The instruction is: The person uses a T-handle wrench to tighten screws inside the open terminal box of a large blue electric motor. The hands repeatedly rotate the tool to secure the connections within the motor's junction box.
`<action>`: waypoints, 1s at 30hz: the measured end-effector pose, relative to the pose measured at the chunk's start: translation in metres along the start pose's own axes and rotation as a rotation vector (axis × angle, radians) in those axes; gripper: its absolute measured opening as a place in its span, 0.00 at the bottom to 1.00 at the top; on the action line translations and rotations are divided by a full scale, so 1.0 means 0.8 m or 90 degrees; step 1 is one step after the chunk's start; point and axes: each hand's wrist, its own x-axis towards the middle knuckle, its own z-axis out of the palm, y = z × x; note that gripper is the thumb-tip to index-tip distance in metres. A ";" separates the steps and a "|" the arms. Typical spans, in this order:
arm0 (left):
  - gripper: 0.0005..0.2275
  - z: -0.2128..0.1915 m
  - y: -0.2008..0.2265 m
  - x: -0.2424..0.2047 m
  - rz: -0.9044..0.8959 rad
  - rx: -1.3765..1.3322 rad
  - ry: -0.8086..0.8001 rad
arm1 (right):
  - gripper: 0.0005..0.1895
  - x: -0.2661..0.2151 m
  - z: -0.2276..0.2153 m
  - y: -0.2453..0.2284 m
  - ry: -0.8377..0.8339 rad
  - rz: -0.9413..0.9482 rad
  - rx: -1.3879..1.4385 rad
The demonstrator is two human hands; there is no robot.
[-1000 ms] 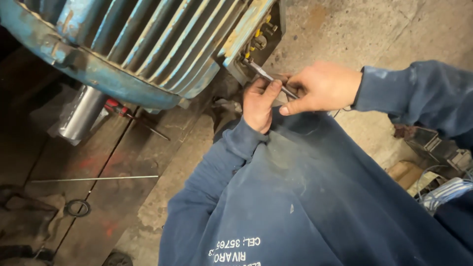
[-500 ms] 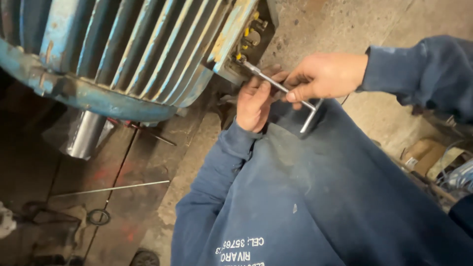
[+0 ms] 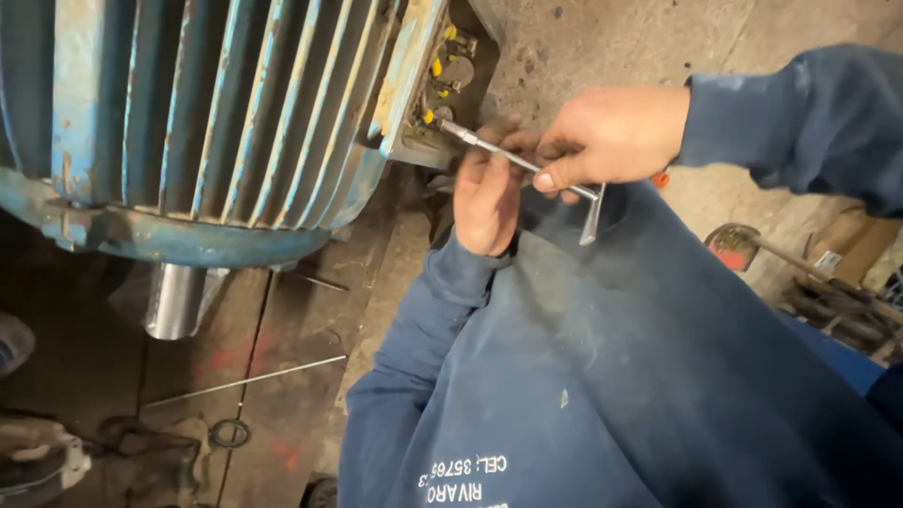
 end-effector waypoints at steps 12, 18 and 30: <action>0.13 -0.046 -0.044 0.003 0.085 0.062 0.073 | 0.26 -0.020 -0.028 -0.042 -0.092 0.197 -0.079; 0.12 -0.035 -0.034 0.011 0.090 0.059 -0.017 | 0.27 -0.023 -0.004 -0.047 0.081 0.071 -0.338; 0.11 -0.055 -0.020 0.001 -0.025 0.047 -0.047 | 0.19 -0.005 -0.020 -0.037 -0.049 0.081 -0.209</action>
